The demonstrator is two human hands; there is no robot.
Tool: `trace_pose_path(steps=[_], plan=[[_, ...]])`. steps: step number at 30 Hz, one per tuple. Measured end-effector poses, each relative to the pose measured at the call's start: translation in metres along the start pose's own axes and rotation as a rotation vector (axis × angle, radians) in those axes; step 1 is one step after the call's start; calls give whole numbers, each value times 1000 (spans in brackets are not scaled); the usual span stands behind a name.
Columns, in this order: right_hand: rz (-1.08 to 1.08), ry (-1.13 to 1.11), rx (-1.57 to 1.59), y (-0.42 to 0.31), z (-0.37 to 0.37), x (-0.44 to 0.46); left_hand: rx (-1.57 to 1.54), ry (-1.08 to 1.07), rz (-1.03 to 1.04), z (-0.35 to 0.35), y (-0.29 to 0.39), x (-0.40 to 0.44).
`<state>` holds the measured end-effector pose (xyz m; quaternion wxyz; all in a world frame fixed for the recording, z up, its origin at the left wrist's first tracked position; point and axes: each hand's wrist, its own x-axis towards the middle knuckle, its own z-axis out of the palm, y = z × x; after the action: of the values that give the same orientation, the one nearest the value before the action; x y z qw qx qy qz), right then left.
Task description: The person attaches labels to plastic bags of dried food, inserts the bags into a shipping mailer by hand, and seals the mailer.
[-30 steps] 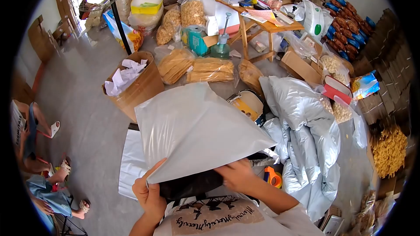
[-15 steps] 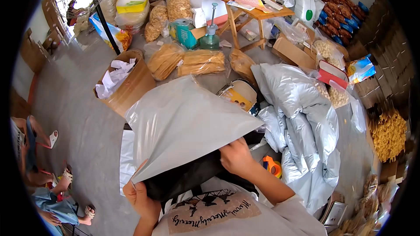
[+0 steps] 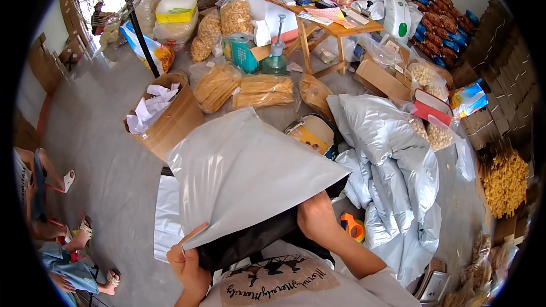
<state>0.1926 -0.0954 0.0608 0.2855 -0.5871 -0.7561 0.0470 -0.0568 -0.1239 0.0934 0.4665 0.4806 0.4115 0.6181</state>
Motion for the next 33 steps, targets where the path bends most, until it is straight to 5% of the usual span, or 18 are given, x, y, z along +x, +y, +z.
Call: trace_pose_path(steps=[8,10,13,14,16,17,19,26,28,33], plan=[[67,-10,245,28,-14,3,105,10,-6,-16,-1,-4],[6,-221,427,23,-67,5,162,81,-1,-25,-2,-5],[231,22,1164,39,-121,-17,166,150,31,-36,0,0],[325,227,1175,51,-135,-27,162,156,25,-39,0,0],[586,487,373,68,-155,-25,203,134,36,-43,1,2],[583,486,368,76,-152,-27,208,140,37,-44,1,3],[493,271,-522,97,-134,-32,265,139,40,-46,4,7],[-13,-25,-45,43,-63,10,221,123,-37,-56,14,14],[-352,-213,-102,40,-56,17,123,136,-121,-58,18,17],[-338,-40,457,38,-47,22,119,135,-127,-96,18,26]])
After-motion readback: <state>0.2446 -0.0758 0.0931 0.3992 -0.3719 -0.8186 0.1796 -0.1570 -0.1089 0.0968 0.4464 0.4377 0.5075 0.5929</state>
